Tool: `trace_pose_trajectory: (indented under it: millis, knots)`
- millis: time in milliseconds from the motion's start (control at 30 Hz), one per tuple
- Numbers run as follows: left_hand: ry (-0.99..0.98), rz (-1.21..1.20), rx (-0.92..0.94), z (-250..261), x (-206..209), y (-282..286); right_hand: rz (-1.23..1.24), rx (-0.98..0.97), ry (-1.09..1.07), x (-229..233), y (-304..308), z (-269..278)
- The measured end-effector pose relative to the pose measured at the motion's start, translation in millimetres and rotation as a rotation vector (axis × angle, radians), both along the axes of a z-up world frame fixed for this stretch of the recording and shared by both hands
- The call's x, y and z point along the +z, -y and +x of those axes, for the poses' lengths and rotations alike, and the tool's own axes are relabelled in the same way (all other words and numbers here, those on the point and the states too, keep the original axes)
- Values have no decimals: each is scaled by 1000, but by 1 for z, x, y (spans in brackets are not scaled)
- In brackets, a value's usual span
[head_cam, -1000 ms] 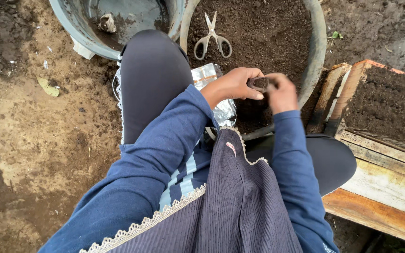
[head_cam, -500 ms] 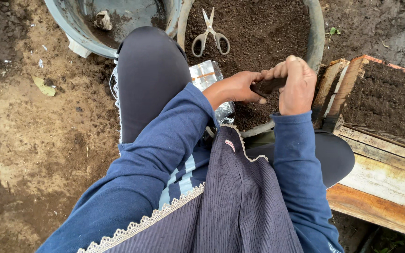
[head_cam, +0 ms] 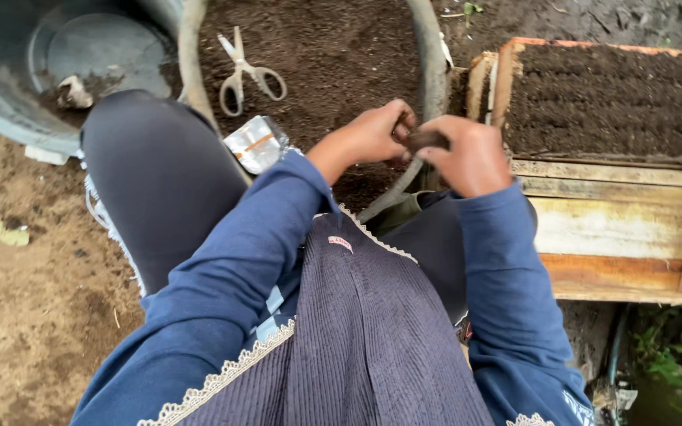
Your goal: The person scoops soil from a bucket and places it into a wooden seed tray. They then open a small packet, take out seeds, and place them into the soil in the tray. The person repeats this process multiple times, filling the tray with soil and seeds.
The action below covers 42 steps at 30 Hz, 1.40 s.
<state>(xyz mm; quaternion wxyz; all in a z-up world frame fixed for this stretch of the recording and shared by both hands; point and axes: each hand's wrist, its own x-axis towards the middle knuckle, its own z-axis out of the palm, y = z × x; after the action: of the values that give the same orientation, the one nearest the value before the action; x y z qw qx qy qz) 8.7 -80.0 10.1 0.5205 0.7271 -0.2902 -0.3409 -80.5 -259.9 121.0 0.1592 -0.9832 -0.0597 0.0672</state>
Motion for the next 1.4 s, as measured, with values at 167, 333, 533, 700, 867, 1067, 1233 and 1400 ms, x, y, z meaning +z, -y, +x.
trace_pose_trajectory:
  millis: [167,333,533,700,867,1067,1233,1400]
  knots:
    - [319,91,-86,-18,23,117,-208,-254,85,-2,133,-36]
    - [392,93,-388,-50,-15,231,-266,-594,-109,-51,203,-59]
    - [563,44,-423,-43,-94,289,-296,-498,-122,-151,242,-55]
    - [483,-35,-217,14,-8,150,-513,-113,-248,-218,303,-56]
    - [580,159,116,24,39,-44,-764,293,-64,-203,290,-56]
    - [706,770,321,-53,-6,-128,-514,-421,-443,-87,185,-20]
    - [745,735,373,-53,-23,-126,70,-86,-10,-28,2,2]
    - [517,478,334,-37,3,-148,52,51,-254,-138,-66,25]
